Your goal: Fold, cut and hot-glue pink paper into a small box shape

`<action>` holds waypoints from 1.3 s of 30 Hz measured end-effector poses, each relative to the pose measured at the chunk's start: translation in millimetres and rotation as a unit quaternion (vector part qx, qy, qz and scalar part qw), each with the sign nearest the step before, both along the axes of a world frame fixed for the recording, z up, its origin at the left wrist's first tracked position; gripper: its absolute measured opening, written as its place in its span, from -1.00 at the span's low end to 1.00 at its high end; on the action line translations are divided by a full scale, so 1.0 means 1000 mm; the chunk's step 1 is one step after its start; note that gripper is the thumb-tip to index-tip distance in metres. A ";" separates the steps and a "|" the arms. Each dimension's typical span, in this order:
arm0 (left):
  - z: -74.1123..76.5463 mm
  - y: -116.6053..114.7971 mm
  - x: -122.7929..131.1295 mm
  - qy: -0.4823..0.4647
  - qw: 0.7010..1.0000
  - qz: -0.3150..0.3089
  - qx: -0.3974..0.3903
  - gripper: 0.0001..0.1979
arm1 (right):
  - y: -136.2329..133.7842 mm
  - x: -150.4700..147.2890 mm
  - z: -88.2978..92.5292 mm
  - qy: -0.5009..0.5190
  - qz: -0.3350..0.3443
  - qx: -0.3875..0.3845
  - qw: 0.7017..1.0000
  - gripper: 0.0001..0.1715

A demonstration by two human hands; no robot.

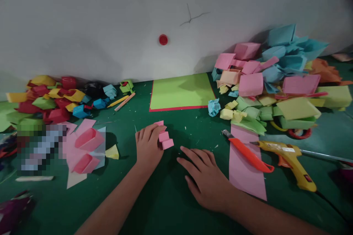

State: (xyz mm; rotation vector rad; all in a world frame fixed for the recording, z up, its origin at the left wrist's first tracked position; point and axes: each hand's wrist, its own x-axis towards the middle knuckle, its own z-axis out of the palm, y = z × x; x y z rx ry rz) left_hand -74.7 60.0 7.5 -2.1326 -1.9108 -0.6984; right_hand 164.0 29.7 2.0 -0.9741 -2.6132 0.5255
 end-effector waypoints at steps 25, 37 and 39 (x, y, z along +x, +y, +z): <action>0.020 -0.030 -0.011 -0.044 0.995 -0.091 0.016 -0.70 | 0.013 0.063 0.021 0.018 -0.213 0.144 0.966 -0.57; 0.006 -0.071 0.150 0.052 0.881 -0.457 -0.109 -0.70 | 0.017 0.094 0.002 -0.141 -0.322 0.146 0.925 -0.46; 0.002 -0.068 0.154 0.065 0.880 -0.457 -0.108 -0.68 | 0.015 0.089 0.003 -0.115 -0.306 0.148 0.933 -0.49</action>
